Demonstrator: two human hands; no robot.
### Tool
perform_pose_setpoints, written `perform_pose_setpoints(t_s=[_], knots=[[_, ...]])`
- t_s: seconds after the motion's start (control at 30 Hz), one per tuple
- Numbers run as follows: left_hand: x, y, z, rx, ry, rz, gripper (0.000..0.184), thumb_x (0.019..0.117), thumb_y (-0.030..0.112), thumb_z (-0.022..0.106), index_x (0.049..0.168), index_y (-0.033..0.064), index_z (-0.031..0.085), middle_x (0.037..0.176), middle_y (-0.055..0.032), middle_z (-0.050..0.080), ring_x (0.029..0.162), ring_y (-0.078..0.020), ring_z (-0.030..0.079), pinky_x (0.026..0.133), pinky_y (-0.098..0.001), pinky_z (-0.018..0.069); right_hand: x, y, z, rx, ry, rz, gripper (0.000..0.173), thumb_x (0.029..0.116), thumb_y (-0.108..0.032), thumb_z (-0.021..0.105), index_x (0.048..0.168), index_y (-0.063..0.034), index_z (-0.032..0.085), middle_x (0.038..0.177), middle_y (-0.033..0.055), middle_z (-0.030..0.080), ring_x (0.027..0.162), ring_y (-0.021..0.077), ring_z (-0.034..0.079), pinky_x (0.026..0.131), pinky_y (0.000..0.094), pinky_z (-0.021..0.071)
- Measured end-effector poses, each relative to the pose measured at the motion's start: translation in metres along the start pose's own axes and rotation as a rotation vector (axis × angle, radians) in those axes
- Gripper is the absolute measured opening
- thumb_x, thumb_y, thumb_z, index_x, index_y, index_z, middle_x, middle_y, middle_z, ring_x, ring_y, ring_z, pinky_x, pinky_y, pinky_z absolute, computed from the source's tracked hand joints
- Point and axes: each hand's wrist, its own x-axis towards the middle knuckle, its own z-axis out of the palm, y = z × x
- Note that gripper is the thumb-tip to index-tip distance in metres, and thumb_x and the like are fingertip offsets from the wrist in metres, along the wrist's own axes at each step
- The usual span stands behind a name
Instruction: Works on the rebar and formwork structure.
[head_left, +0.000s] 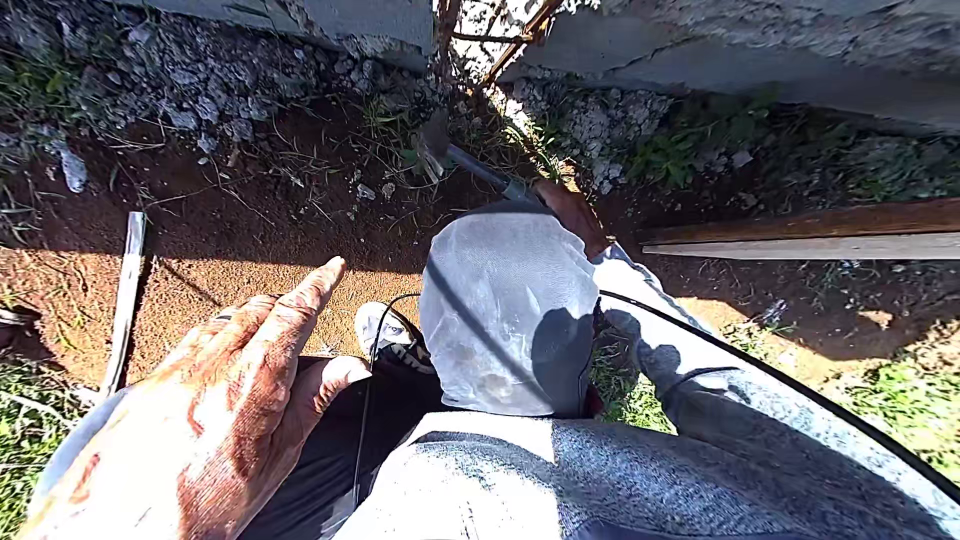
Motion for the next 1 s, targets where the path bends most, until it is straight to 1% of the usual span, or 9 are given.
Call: perform_pose_setpoints(t_s=[0.17, 0.3, 0.4, 0.5, 0.6, 0.77, 0.83, 0.9, 1.0], knots=[[0.000, 0.011, 0.002, 0.034, 0.020, 0.064, 0.067, 0.1019, 0.061, 0.045, 0.154, 0.0187, 0.048, 0.112, -0.0154, 0.072, 0.096, -0.0318, 0.070, 0.082, -0.0531, 0.0535, 0.017, -0.014, -0.027, -0.111, -0.037, -0.131, 0.054, 0.1003, -0.054, 0.055, 0.113, -0.0019, 0.063, 0.089, 0.0234, 0.068, 0.082, 0.0444, 0.069, 0.072, 0.0650, 0.0531], [0.004, 0.020, 0.004, 0.064, -0.002, 0.102, 0.066, 0.1027, 0.060, 0.043, 0.152, 0.0163, 0.049, 0.105, -0.0157, 0.071, 0.091, -0.0325, 0.069, 0.077, -0.0533, 0.0534, 0.040, 0.005, -0.023, -0.235, -0.027, -0.325, 0.054, 0.0997, -0.056, 0.055, 0.112, -0.0039, 0.062, 0.089, 0.0202, 0.069, 0.079, 0.0414, 0.070, 0.068, 0.0627, 0.0538], [0.001, 0.025, 0.006, 0.067, -0.037, 0.113, 0.067, 0.1033, 0.061, 0.039, 0.152, 0.0165, 0.050, 0.106, -0.0150, 0.071, 0.093, -0.0325, 0.069, 0.078, -0.0526, 0.0545, 0.064, 0.078, -0.023, -0.335, -0.087, -0.052, 0.054, 0.1013, -0.052, 0.057, 0.131, -0.0064, 0.061, 0.113, 0.0240, 0.070, 0.104, 0.0446, 0.070, 0.087, 0.0683, 0.0529], [-0.006, 0.027, 0.006, 0.060, -0.032, 0.098, 0.066, 0.1038, 0.059, 0.038, 0.150, 0.0149, 0.052, 0.105, -0.0156, 0.071, 0.090, -0.0333, 0.070, 0.076, -0.0520, 0.0548, 0.051, 0.113, -0.029, -0.370, -0.030, 0.268, 0.068, 0.1041, -0.057, 0.047, 0.139, 0.0018, 0.056, 0.130, 0.0321, 0.062, 0.123, 0.0514, 0.059, 0.100, 0.0724, 0.0450], [-0.011, 0.019, 0.008, 0.026, -0.041, 0.083, 0.067, 0.1042, 0.060, 0.037, 0.150, 0.0141, 0.052, 0.106, -0.0161, 0.071, 0.090, -0.0336, 0.070, 0.077, -0.0519, 0.0546, 0.011, 0.098, -0.027, -0.363, 0.061, 0.411, 0.077, 0.0997, -0.068, 0.045, 0.140, -0.0028, 0.057, 0.132, 0.0306, 0.062, 0.124, 0.0507, 0.059, 0.100, 0.0736, 0.0443], [0.003, 0.018, 0.004, 0.044, -0.020, 0.118, 0.066, 0.1040, 0.060, 0.038, 0.151, 0.0154, 0.051, 0.106, -0.0171, 0.072, 0.092, -0.0338, 0.070, 0.079, -0.0525, 0.0538, -0.029, 0.072, -0.020, -0.208, -0.038, 0.328, 0.067, 0.1023, -0.063, 0.046, 0.132, -0.0050, 0.061, 0.117, 0.0276, 0.068, 0.110, 0.0481, 0.066, 0.091, 0.0713, 0.0498], [0.008, 0.022, 0.002, 0.062, -0.028, 0.126, 0.066, 0.1039, 0.060, 0.038, 0.151, 0.0152, 0.051, 0.103, -0.0165, 0.072, 0.091, -0.0336, 0.070, 0.079, -0.0527, 0.0546, -0.025, 0.038, -0.020, -0.137, -0.097, 0.298, 0.061, 0.1037, -0.057, 0.049, 0.128, -0.0021, 0.061, 0.108, 0.0285, 0.069, 0.102, 0.0491, 0.068, 0.086, 0.0713, 0.0500], [0.010, 0.023, 0.003, 0.067, -0.038, 0.137, 0.065, 0.1042, 0.058, 0.038, 0.151, 0.0154, 0.051, 0.102, -0.0156, 0.071, 0.089, -0.0324, 0.069, 0.076, -0.0505, 0.0533, -0.015, 0.007, -0.023, -0.134, -0.161, 0.240, 0.063, 0.1041, -0.055, 0.051, 0.129, 0.0020, 0.059, 0.109, 0.0310, 0.069, 0.104, 0.0511, 0.067, 0.088, 0.0713, 0.0487], [0.006, 0.023, 0.006, 0.061, -0.051, 0.125, 0.065, 0.1041, 0.058, 0.037, 0.150, 0.0143, 0.052, 0.105, -0.0156, 0.072, 0.094, -0.0333, 0.070, 0.080, -0.0517, 0.0546, 0.013, 0.014, -0.024, -0.237, -0.138, 0.057, 0.056, 0.1045, -0.048, 0.055, 0.129, 0.0023, 0.060, 0.114, 0.0313, 0.068, 0.106, 0.0524, 0.067, 0.088, 0.0713, 0.0492]])
